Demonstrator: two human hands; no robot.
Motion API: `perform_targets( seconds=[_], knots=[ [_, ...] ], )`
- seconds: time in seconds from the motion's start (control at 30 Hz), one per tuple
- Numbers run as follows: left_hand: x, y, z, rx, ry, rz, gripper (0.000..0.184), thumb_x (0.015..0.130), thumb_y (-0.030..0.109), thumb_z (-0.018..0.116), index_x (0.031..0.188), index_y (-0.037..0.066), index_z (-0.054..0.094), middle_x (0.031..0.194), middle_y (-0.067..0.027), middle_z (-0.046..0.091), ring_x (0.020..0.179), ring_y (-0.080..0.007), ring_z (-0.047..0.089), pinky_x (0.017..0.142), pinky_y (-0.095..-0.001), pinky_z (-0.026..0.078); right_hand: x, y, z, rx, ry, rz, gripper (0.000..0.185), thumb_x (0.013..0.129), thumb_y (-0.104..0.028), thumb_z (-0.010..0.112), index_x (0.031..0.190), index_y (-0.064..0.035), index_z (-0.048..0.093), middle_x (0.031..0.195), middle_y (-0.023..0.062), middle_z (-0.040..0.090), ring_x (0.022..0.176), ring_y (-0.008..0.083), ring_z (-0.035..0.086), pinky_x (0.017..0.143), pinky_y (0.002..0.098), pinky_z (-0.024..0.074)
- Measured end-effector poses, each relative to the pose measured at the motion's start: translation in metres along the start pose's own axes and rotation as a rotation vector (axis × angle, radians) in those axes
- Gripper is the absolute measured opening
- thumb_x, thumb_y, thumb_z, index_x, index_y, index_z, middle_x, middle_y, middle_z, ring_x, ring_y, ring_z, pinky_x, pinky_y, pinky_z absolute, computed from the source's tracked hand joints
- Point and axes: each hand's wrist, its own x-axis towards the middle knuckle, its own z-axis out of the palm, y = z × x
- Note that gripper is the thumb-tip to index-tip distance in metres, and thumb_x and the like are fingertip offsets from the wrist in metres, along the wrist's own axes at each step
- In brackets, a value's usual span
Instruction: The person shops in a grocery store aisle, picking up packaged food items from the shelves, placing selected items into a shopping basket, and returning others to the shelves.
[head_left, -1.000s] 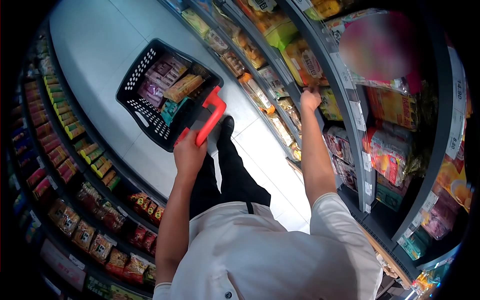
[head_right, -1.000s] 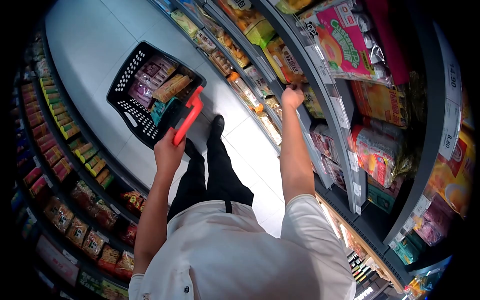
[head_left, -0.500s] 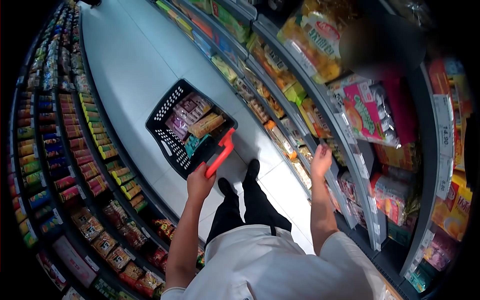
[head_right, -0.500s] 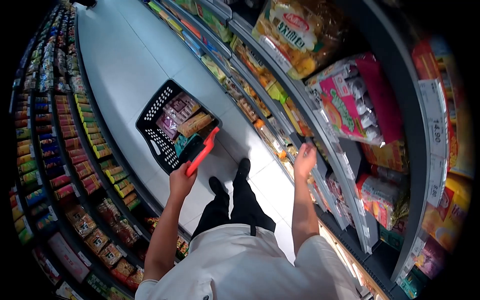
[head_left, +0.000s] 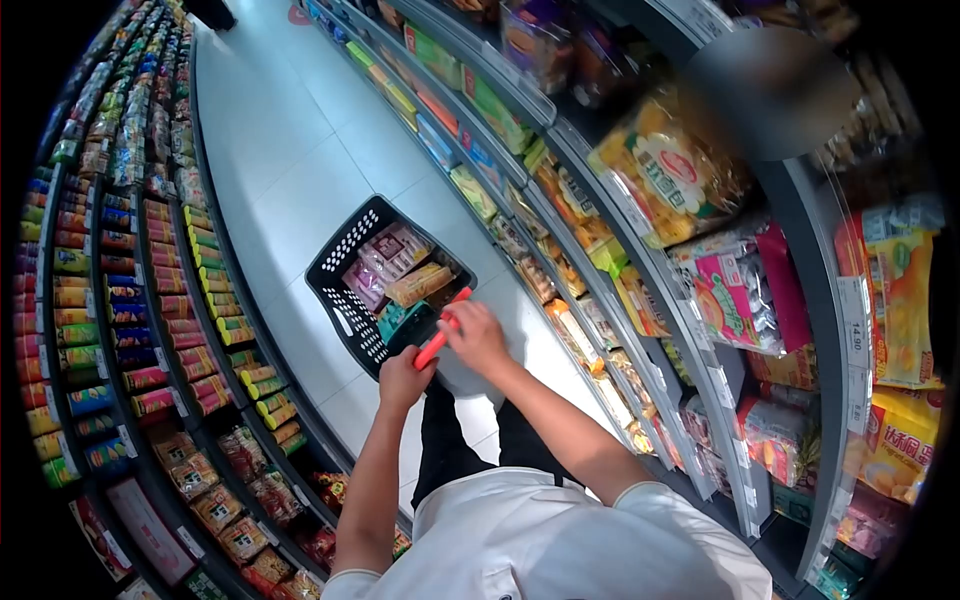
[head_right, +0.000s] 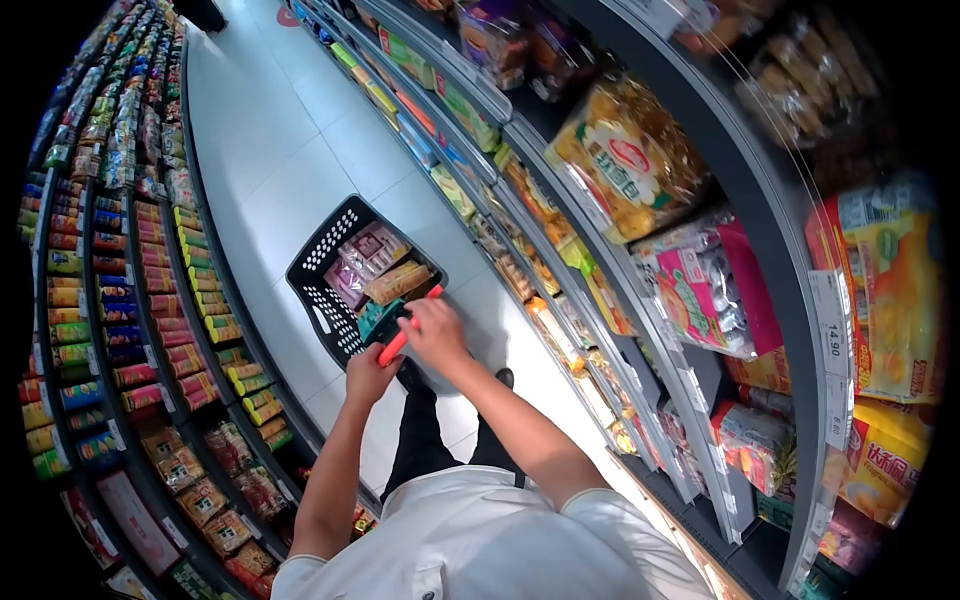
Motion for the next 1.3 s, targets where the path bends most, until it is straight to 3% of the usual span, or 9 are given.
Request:
perform_targets(
  seconds=[0.13, 0.27, 0.57, 0.9, 1.17, 1.3],
  knots=[
    [0.022, -0.014, -0.011, -0.028, 0.006, 0.038, 0.031, 0.08, 0.038, 0.081, 0.086, 0.01, 0.069, 0.074, -0.0176, 0.07, 0.071, -0.0398, 0.069, 0.065, -0.0505, 0.055, 0.041, -0.007, 0.061, -0.361, -0.292, -0.041, 0.032, 0.09, -0.038, 0.07, 0.085, -0.0058, 0.073, 0.083, 0.0139, 0.073, 0.093, 0.0361, 0.069, 0.08, 0.0463, 0.0535],
    [0.048, -0.035, -0.028, -0.05, -0.034, 0.044, 0.033, 0.082, 0.039, 0.08, 0.088, 0.009, 0.069, 0.076, -0.0179, 0.07, 0.072, -0.0397, 0.069, 0.065, -0.0503, 0.055, 0.093, -0.024, 0.085, -0.429, -0.487, 0.075, 0.049, 0.094, -0.051, 0.061, 0.077, -0.0061, 0.072, 0.074, 0.0152, 0.072, 0.074, 0.038, 0.07, 0.071, 0.0494, 0.0546],
    [0.1, -0.07, -0.068, -0.069, -0.094, 0.089, 0.036, 0.083, 0.041, 0.078, 0.085, 0.007, 0.066, 0.075, -0.0166, 0.07, 0.074, -0.0375, 0.07, 0.066, -0.0489, 0.055, 0.141, -0.044, 0.127, -0.4, -0.361, 0.246, 0.045, 0.091, -0.049, 0.064, 0.074, -0.0084, 0.07, 0.07, 0.0149, 0.069, 0.071, 0.0371, 0.069, 0.069, 0.0478, 0.0549],
    [0.139, -0.086, -0.088, -0.08, -0.106, 0.147, 0.033, 0.087, 0.038, 0.077, 0.086, 0.007, 0.066, 0.074, -0.0184, 0.07, 0.07, -0.0385, 0.069, 0.065, -0.0493, 0.054, 0.176, -0.042, 0.151, -0.394, -0.323, 0.229, 0.04, 0.089, -0.046, 0.067, 0.072, -0.0095, 0.07, 0.068, 0.0127, 0.069, 0.069, 0.0351, 0.069, 0.067, 0.0468, 0.0544],
    [0.192, -0.115, -0.123, -0.017, -0.107, 0.129, 0.032, 0.087, 0.039, 0.076, 0.089, 0.007, 0.069, 0.08, -0.0171, 0.071, 0.075, -0.0381, 0.07, 0.066, -0.0488, 0.054, 0.237, -0.064, 0.184, -0.353, -0.306, 0.24, 0.045, 0.09, -0.049, 0.065, 0.07, -0.0089, 0.068, 0.067, 0.0141, 0.069, 0.068, 0.0362, 0.068, 0.066, 0.0482, 0.0538],
    [0.214, -0.136, -0.147, 0.03, -0.13, 0.133, 0.031, 0.086, 0.039, 0.075, 0.088, 0.009, 0.071, 0.075, -0.018, 0.07, 0.072, -0.039, 0.069, 0.066, -0.0489, 0.055, 0.254, -0.077, 0.202, -0.34, -0.327, 0.254, 0.048, 0.091, -0.052, 0.063, 0.071, -0.0088, 0.069, 0.068, 0.0153, 0.069, 0.069, 0.037, 0.069, 0.066, 0.0491, 0.054]
  ],
)
